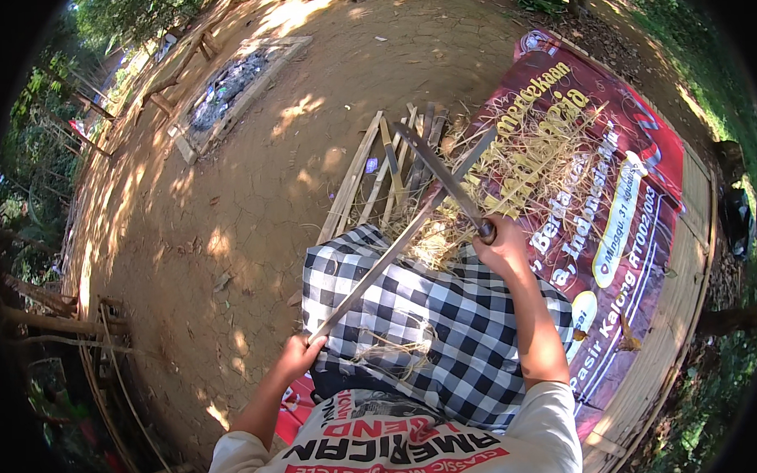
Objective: The person holds long thin strips of bamboo and scrapes them with a large knife, removing fibers and smoothing the surfaces.
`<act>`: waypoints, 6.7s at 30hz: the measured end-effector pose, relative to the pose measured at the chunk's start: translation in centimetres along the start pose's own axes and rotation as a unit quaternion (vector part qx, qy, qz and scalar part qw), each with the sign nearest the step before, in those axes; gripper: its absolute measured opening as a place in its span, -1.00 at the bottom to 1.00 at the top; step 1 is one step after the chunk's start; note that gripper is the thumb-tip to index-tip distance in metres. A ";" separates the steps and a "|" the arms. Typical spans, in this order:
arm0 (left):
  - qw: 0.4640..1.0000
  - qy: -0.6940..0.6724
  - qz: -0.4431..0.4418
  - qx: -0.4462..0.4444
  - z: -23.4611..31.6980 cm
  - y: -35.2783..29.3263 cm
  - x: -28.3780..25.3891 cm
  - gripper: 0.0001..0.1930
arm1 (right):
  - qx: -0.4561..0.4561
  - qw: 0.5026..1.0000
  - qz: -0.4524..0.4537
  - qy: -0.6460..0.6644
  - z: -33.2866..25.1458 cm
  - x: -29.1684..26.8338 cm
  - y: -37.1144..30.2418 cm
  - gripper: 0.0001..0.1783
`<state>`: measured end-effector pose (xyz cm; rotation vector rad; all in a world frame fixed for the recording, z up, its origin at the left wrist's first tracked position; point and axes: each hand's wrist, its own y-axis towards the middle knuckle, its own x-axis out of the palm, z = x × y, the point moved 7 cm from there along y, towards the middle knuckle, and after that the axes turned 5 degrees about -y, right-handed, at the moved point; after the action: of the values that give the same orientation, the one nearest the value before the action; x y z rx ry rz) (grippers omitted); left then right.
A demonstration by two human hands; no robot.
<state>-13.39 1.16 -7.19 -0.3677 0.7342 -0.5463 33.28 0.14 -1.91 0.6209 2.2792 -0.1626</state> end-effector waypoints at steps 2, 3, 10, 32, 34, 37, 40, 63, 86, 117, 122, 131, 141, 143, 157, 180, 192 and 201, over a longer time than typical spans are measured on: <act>0.998 0.051 -0.001 0.036 1.5 1.4 0.1 -0.46 | -0.027 0.999 -0.011 -0.020 -0.8 2.6 -1.2 -0.67; 0.999 0.037 -0.004 0.025 1.5 1.4 0.1 -0.47 | -0.032 0.996 -0.054 -0.056 -3.5 2.7 -2.0 -0.68; 0.998 -0.039 -0.038 0.018 2.9 2.4 1.2 -0.46 | -0.180 0.969 -0.120 -0.116 -6.3 8.3 -4.3 -0.77; 0.971 0.204 0.124 -0.033 2.8 2.4 -1.8 -0.44 | 0.265 0.682 -0.219 0.646 -2.9 8.6 -11.8 -0.75; 0.974 0.174 0.142 0.005 3.0 2.6 -1.7 -0.44 | 0.284 0.724 -0.198 0.596 -1.7 7.8 -11.9 -0.78; 0.982 0.162 0.100 -0.012 2.3 3.1 -1.7 -0.52 | 0.287 0.793 -0.181 0.506 0.6 5.6 -11.6 -0.74; 0.986 0.147 0.073 -0.003 3.5 3.3 -2.4 -0.54 | 0.289 0.815 -0.172 0.472 1.2 3.3 -10.2 -0.68; 0.991 0.070 -0.085 -0.077 2.0 5.7 -2.5 -0.55 | 0.278 0.858 -0.242 0.357 -1.0 8.6 -13.1 -0.83; 0.981 0.112 -0.136 -0.083 1.4 6.5 -2.0 -0.59 | 0.299 0.838 -0.138 0.436 0.0 6.9 -12.0 -0.81; 0.985 0.072 -0.144 -0.069 0.9 6.6 -1.6 -0.62 | 0.261 0.871 -0.205 0.363 -1.5 6.9 -11.8 -0.82; 0.988 0.031 -0.147 -0.038 0.9 6.9 -1.1 -0.63 | 0.313 0.841 -0.166 0.409 -0.8 7.9 -12.0 -0.83; 0.986 0.061 -0.150 -0.047 0.1 7.2 -1.4 -0.61 | 0.257 0.877 -0.221 0.340 -1.8 7.5 -11.1 -0.82; 0.983 0.091 -0.149 -0.064 -0.2 6.8 -1.7 -0.59 | 0.316 0.849 -0.290 0.308 -4.7 10.6 -13.7 -0.87; 0.987 0.059 -0.141 -0.049 -0.6 6.8 -1.5 -0.60 | 0.299 0.850 -0.237 0.363 -3.6 9.3 -12.5 -0.85; 0.978 0.122 -0.134 -0.108 -0.7 6.8 -1.8 -0.45 | 0.307 0.843 -0.279 0.341 -4.4 10.6 -13.1 -0.81; 0.969 0.243 0.035 0.006 -0.4 5.9 -1.5 -0.49 | 0.172 0.982 -0.003 0.074 -5.9 3.4 -11.7 -0.76; 0.967 0.236 0.075 0.053 0.1 5.4 -1.4 -0.48 | -0.105 0.987 -0.072 -0.095 -11.0 7.7 -12.7 -0.57; 0.977 0.194 0.084 0.012 0.8 5.2 -1.5 -0.55 | -0.151 0.962 -0.110 -0.198 -8.7 8.3 -10.7 -0.69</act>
<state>-11.98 6.27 -8.46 -0.1736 1.1242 -0.4697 17.57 -3.43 -2.36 0.1542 1.9245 -0.0382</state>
